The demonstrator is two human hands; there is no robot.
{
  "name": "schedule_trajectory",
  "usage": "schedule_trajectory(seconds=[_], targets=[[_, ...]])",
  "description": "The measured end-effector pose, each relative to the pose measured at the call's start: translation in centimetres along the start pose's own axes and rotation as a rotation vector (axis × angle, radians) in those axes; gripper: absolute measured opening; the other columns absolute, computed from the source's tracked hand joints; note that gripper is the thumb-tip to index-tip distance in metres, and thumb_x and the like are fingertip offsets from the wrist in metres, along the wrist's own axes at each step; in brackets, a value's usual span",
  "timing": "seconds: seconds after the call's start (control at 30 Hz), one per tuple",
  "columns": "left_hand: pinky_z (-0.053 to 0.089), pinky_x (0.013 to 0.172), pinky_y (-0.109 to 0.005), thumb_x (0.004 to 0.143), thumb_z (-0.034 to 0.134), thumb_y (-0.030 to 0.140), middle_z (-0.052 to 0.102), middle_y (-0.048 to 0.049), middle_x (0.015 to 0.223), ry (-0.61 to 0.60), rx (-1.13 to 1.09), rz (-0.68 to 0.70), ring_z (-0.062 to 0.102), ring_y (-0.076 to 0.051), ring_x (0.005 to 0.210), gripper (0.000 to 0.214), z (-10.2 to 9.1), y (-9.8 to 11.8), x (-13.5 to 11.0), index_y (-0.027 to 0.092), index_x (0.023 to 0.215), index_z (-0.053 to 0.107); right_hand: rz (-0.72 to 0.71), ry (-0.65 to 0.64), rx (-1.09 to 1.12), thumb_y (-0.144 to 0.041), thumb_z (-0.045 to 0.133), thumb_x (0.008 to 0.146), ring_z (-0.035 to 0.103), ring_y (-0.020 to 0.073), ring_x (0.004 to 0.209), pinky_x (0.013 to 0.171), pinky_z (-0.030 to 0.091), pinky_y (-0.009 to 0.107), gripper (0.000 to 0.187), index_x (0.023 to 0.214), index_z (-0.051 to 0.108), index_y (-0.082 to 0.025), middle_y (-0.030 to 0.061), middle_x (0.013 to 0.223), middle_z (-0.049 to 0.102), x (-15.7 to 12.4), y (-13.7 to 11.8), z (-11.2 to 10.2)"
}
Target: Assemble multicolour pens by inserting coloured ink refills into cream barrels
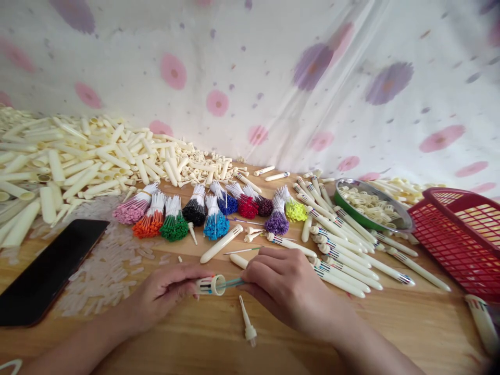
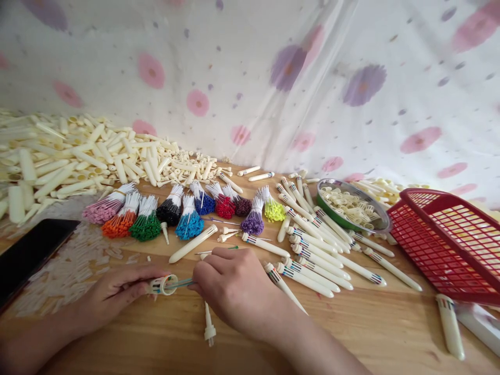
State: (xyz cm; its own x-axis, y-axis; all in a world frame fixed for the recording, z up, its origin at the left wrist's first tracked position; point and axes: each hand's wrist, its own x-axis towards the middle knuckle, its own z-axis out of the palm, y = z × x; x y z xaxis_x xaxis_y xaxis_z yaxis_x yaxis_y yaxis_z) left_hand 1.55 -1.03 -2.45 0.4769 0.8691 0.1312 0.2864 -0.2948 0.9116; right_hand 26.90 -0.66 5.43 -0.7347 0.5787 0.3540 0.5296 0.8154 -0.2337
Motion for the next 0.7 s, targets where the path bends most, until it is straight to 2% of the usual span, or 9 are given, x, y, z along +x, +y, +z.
schedule_trajectory(seconds=[0.1, 0.17, 0.3, 0.53, 0.7], targets=[[0.052, 0.074, -0.023, 0.080, 0.061, 0.019, 0.074, 0.0003, 0.093, 0.027, -0.094, 0.018, 0.068, -0.018, 0.083, 0.027, -0.08, -0.18, -0.06, 0.034, 0.101, 0.072, -0.022, 0.047, 0.037, -0.012, 0.046, 0.090, 0.044, 0.0114, 0.056, 0.053, 0.033, 0.025, 0.021, 0.070, 0.055, -0.015, 0.0005, 0.062, 0.055, -0.03, -0.35, 0.09], [0.053, 0.073, -0.024, 0.080, 0.063, 0.021, 0.073, -0.0009, 0.092, 0.002, -0.166, 0.036, 0.068, -0.018, 0.082, 0.025, -0.17, -0.11, 0.04, 0.033, 0.099, 0.073, -0.039, 0.068, 0.060, -0.010, 0.045, 0.089, 0.044, 0.0111, 0.055, 0.052, 0.033, 0.025, 0.022, 0.071, 0.056, -0.014, 0.0008, 0.062, 0.056, -0.02, -0.59, 0.05], [0.054, 0.076, -0.030, 0.079, 0.066, 0.024, 0.073, -0.0035, 0.087, -0.012, -0.259, 0.137, 0.066, -0.020, 0.081, 0.021, -0.24, 0.35, 0.45, 0.032, 0.098, 0.073, -0.055, 0.064, 0.050, -0.007, 0.046, 0.088, 0.042, 0.0111, 0.054, 0.051, 0.031, 0.024, 0.022, 0.070, 0.056, -0.013, 0.0007, 0.060, 0.055, 0.03, -0.94, -0.15], [0.053, 0.077, -0.029, 0.080, 0.066, 0.022, 0.072, -0.0027, 0.088, -0.013, -0.230, 0.181, 0.066, -0.018, 0.083, 0.024, -0.11, 0.29, 0.67, 0.034, 0.100, 0.072, -0.119, 0.037, 0.014, -0.008, 0.045, 0.088, 0.038, 0.0110, 0.053, 0.049, 0.026, 0.025, 0.026, 0.064, 0.053, -0.014, 0.0000, 0.058, 0.051, -0.07, -0.97, -0.31], [0.053, 0.075, -0.029, 0.081, 0.064, 0.024, 0.073, -0.0042, 0.089, -0.034, -0.195, 0.212, 0.066, -0.019, 0.083, 0.023, -0.14, 0.21, 0.68, 0.031, 0.102, 0.072, -0.091, 0.052, 0.006, -0.007, 0.045, 0.087, 0.036, 0.0111, 0.053, 0.049, 0.026, 0.025, 0.026, 0.064, 0.055, -0.013, -0.0002, 0.058, 0.050, -0.01, -0.84, -0.23]])
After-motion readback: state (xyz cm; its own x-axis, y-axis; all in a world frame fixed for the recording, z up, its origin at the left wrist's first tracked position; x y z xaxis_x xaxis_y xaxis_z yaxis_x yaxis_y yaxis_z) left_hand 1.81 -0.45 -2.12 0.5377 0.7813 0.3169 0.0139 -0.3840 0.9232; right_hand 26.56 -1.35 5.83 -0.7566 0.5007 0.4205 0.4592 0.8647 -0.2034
